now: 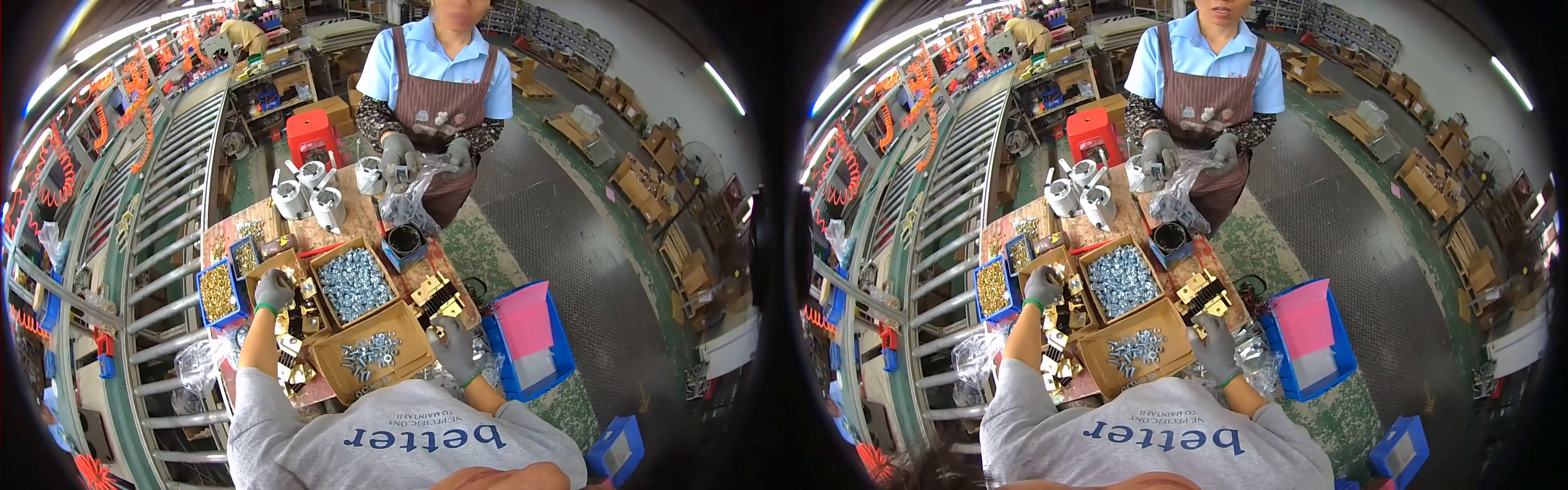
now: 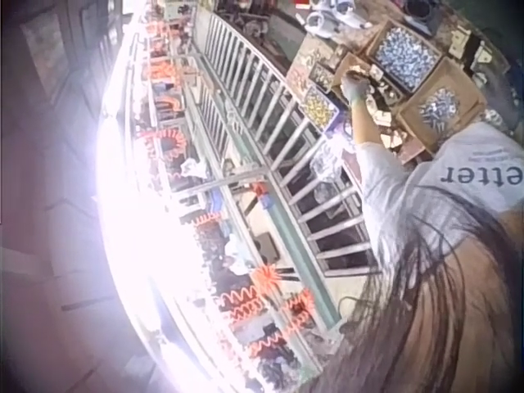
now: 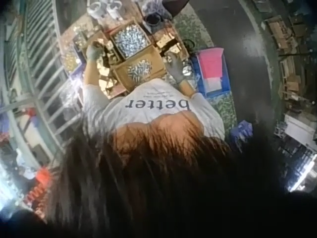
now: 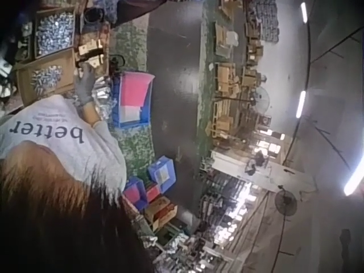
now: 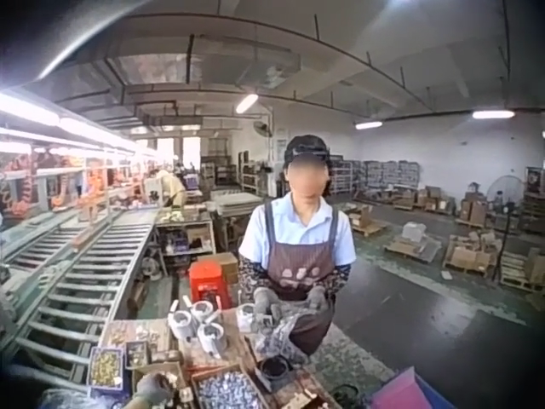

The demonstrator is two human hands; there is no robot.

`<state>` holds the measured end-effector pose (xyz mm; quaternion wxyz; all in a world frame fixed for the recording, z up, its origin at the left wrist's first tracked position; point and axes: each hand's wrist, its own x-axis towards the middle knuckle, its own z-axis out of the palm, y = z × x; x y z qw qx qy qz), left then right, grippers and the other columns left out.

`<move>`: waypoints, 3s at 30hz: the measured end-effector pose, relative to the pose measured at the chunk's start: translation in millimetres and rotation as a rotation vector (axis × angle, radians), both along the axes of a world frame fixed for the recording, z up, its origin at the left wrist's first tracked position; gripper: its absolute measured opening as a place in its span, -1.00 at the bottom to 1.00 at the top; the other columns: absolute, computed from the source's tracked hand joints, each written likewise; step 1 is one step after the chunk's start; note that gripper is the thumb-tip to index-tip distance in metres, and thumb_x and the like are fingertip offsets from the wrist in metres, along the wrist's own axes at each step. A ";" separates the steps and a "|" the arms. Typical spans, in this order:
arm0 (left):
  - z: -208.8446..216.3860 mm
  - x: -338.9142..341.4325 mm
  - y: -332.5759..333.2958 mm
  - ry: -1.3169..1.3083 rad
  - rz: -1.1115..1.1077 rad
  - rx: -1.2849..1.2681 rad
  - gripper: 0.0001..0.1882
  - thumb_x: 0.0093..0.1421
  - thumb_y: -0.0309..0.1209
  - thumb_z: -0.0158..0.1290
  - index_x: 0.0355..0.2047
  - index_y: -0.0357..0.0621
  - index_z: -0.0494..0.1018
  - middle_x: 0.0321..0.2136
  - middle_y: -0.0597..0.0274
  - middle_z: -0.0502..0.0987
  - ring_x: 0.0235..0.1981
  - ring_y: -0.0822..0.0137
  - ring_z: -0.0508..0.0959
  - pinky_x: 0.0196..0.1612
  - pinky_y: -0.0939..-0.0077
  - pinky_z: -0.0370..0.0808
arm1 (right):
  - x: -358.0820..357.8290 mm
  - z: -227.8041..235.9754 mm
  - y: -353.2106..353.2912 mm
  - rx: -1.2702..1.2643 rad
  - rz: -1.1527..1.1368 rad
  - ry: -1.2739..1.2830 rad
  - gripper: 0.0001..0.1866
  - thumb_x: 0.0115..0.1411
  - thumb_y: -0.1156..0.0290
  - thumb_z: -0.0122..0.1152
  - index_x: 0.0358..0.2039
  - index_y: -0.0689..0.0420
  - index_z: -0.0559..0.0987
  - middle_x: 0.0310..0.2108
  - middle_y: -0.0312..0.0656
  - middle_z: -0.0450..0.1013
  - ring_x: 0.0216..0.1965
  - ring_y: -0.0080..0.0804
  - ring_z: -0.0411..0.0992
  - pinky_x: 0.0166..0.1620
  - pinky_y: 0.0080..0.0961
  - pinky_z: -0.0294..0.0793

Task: Assemble small metal components and fasteners at a workbench.

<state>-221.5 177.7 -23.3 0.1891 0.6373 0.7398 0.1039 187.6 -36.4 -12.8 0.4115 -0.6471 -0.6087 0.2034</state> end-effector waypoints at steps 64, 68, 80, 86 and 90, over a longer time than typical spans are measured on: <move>30.1 193.8 -245.3 -1.389 0.243 -0.308 -0.20 0.20 -0.57 -0.07 0.42 0.01 -0.09 -0.44 0.31 0.45 -0.58 0.53 0.44 -0.54 0.67 0.42 | -62.6 -2.4 12.2 -0.271 0.555 0.312 -0.70 0.30 0.21 0.11 -0.12 0.18 0.46 -0.24 -0.09 0.50 -0.18 -0.19 0.52 -0.08 -0.35 0.47; 39.0 197.4 -244.5 -1.337 0.301 -0.315 -0.21 0.20 -0.57 -0.08 0.42 0.05 -0.08 -0.47 0.30 0.44 -0.61 0.52 0.40 -0.56 0.66 0.41 | -64.8 -21.9 12.7 -0.242 0.455 0.377 -0.69 0.28 0.21 0.14 -0.13 0.17 0.46 -0.25 -0.07 0.50 -0.16 -0.18 0.51 -0.06 -0.34 0.47; 23.8 196.5 -230.9 -1.325 0.259 -0.310 -0.21 0.17 -0.55 -0.06 0.41 0.00 -0.04 -0.49 0.29 0.44 -0.58 0.52 0.40 -0.56 0.61 0.43 | -60.9 -21.5 31.5 -0.684 0.423 0.352 -0.59 0.28 0.09 0.13 -0.03 0.13 0.44 -0.09 -0.06 0.47 -0.07 -0.14 0.48 -0.01 -0.33 0.44; 9.0 186.2 -223.5 -1.336 0.233 -0.357 -0.19 0.17 -0.54 -0.05 0.42 0.03 -0.07 -0.49 0.30 0.42 -0.59 0.50 0.39 -0.58 0.60 0.43 | -68.5 -25.9 21.5 -0.301 0.402 0.299 -0.59 0.29 0.08 0.08 0.00 0.10 0.43 -0.07 -0.03 0.48 -0.07 -0.09 0.49 0.02 -0.29 0.44; 20.9 184.9 -229.9 -1.322 0.291 -0.309 -0.23 0.18 -0.55 -0.08 0.41 -0.01 -0.04 -0.52 0.31 0.42 -0.64 0.51 0.40 -0.62 0.64 0.37 | -81.4 -36.5 28.9 -0.520 0.393 0.373 -0.42 0.29 -0.16 -0.09 -0.09 0.15 0.50 -0.14 -0.01 0.50 -0.15 -0.11 0.50 -0.05 -0.32 0.43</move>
